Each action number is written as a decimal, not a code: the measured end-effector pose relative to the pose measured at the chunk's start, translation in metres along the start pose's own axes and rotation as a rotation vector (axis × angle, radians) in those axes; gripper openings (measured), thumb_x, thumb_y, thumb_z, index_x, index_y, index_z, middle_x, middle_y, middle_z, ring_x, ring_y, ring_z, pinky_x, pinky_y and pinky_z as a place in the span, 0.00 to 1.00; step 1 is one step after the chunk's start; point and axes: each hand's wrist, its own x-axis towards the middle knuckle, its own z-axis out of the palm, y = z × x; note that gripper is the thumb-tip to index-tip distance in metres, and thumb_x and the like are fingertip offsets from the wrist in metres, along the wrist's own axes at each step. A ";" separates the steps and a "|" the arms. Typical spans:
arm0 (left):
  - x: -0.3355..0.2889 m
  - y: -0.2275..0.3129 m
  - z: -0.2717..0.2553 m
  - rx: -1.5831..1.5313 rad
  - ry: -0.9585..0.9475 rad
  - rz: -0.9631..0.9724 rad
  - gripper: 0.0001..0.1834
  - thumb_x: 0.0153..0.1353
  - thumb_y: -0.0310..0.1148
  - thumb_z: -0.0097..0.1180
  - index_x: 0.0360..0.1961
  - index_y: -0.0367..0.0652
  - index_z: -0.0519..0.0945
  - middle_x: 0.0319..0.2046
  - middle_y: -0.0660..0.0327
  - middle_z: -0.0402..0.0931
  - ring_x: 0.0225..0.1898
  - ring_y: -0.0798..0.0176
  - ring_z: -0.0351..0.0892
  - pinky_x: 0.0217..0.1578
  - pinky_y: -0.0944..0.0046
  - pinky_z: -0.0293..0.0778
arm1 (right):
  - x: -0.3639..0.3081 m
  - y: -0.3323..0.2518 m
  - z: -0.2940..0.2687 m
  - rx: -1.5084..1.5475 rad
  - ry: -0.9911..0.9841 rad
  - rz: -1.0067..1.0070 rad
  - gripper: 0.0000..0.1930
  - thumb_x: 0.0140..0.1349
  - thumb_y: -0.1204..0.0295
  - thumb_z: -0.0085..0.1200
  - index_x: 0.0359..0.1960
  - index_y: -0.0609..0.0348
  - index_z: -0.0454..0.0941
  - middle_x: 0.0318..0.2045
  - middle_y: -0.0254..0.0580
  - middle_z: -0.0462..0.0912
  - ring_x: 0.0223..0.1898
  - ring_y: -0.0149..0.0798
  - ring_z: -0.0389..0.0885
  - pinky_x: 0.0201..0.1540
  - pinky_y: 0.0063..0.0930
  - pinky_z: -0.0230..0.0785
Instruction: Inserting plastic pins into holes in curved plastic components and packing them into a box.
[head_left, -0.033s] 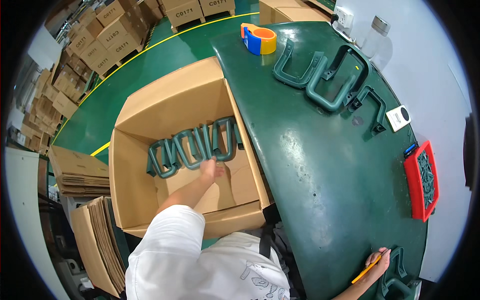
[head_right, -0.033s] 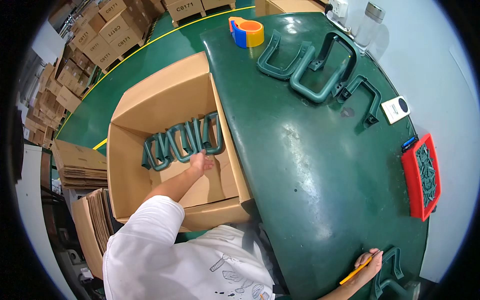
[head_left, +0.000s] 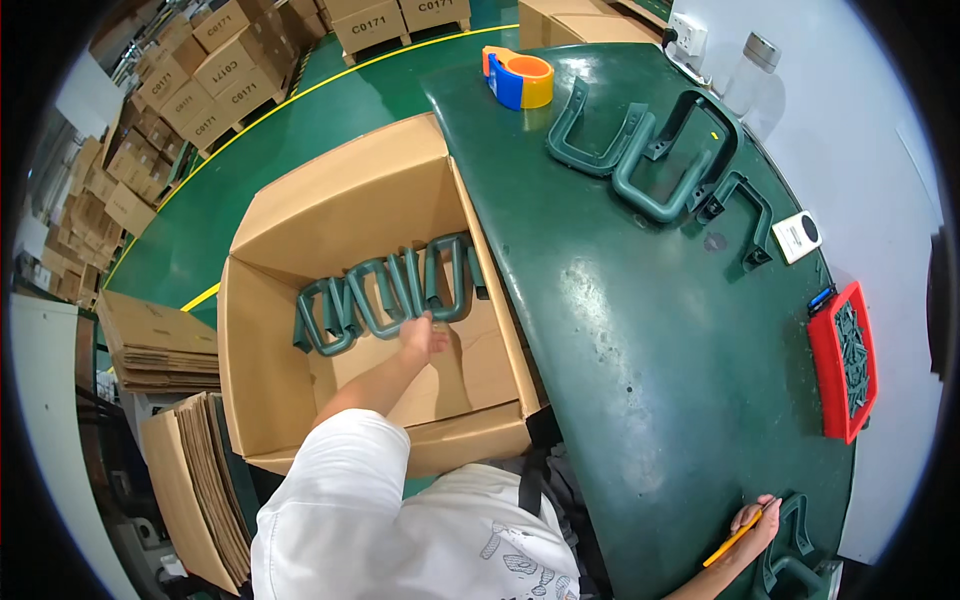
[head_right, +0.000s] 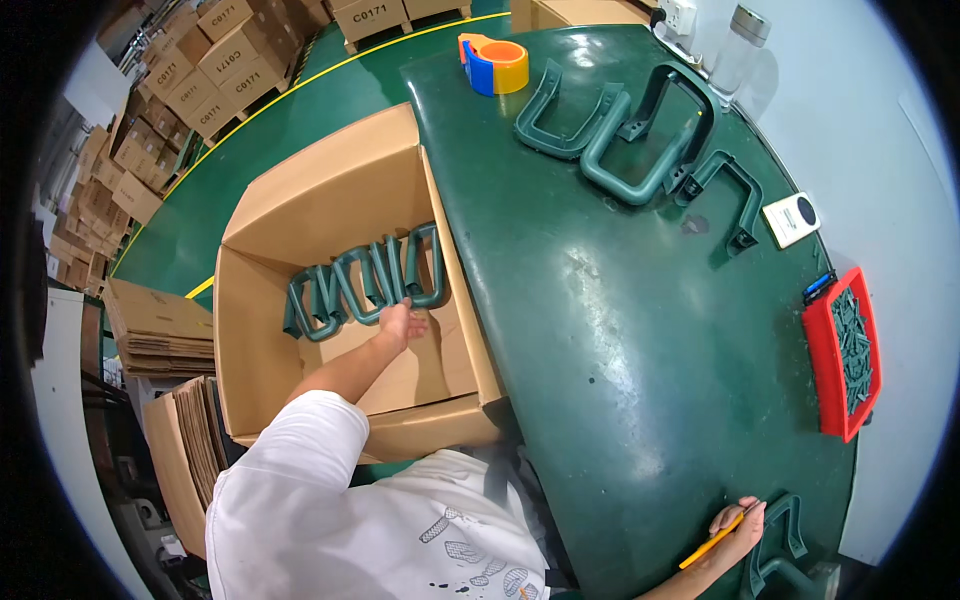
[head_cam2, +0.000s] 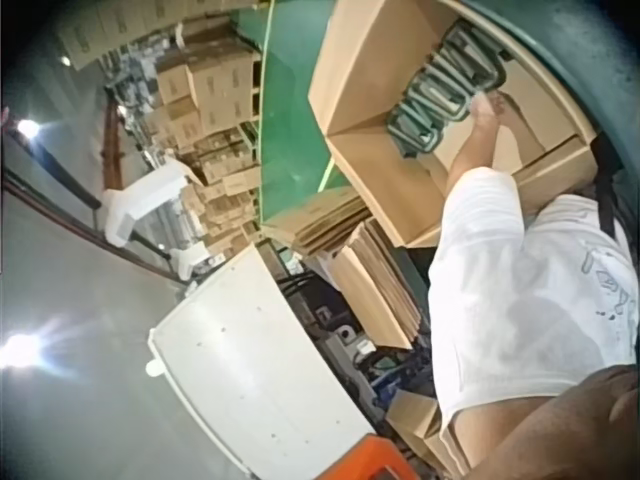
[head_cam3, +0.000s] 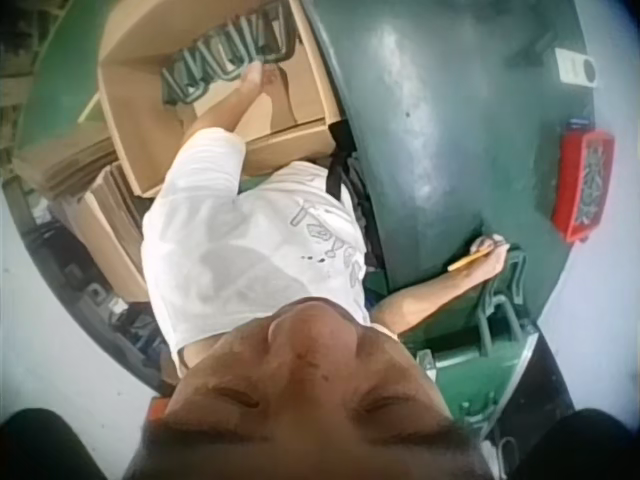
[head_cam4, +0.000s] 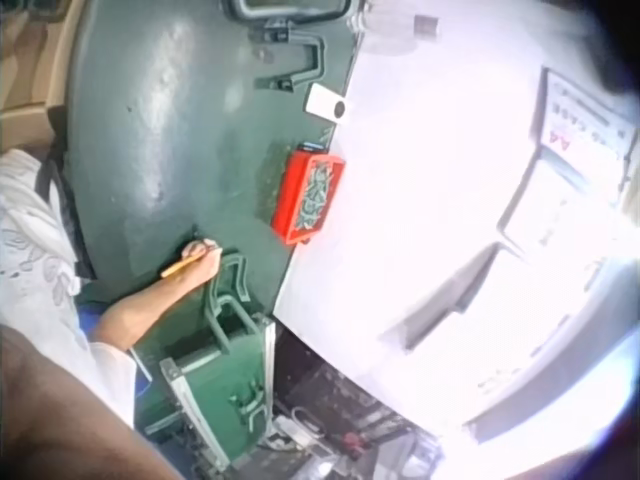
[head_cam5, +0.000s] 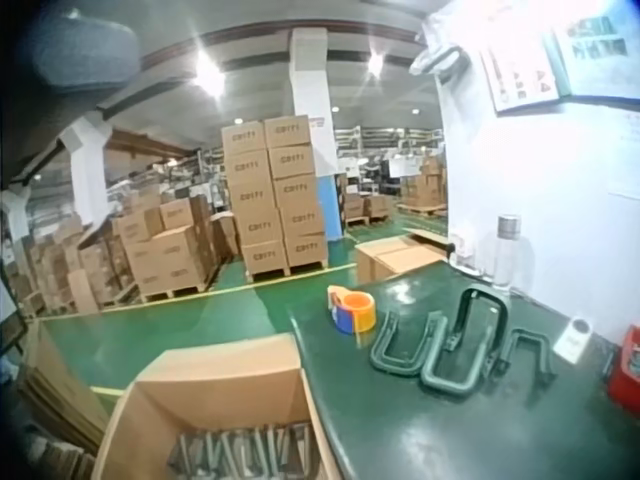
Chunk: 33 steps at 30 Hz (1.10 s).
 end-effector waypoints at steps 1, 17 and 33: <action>0.002 -0.001 -0.002 0.060 -0.015 -0.021 0.18 0.63 0.39 0.48 0.37 0.28 0.70 0.24 0.46 0.75 0.18 0.48 0.79 0.12 0.59 0.72 | 0.001 0.001 -0.001 0.000 -0.007 0.001 0.17 0.70 0.58 0.38 0.33 0.59 0.68 0.11 0.31 0.62 0.09 0.24 0.57 0.10 0.15 0.48; -0.029 0.072 0.024 1.189 0.201 0.576 0.24 0.55 0.48 0.54 0.33 0.32 0.80 0.36 0.43 0.79 0.42 0.44 0.78 0.44 0.52 0.74 | -0.001 -0.001 0.003 -0.017 0.016 -0.004 0.17 0.70 0.58 0.38 0.34 0.61 0.68 0.11 0.30 0.62 0.09 0.24 0.57 0.10 0.15 0.48; -0.025 0.061 0.012 1.092 0.327 1.019 0.16 0.55 0.39 0.53 0.24 0.33 0.76 0.19 0.44 0.77 0.25 0.41 0.79 0.29 0.49 0.76 | 0.002 0.002 -0.001 -0.050 -0.022 -0.031 0.18 0.69 0.57 0.40 0.34 0.61 0.68 0.10 0.31 0.62 0.08 0.24 0.57 0.10 0.15 0.47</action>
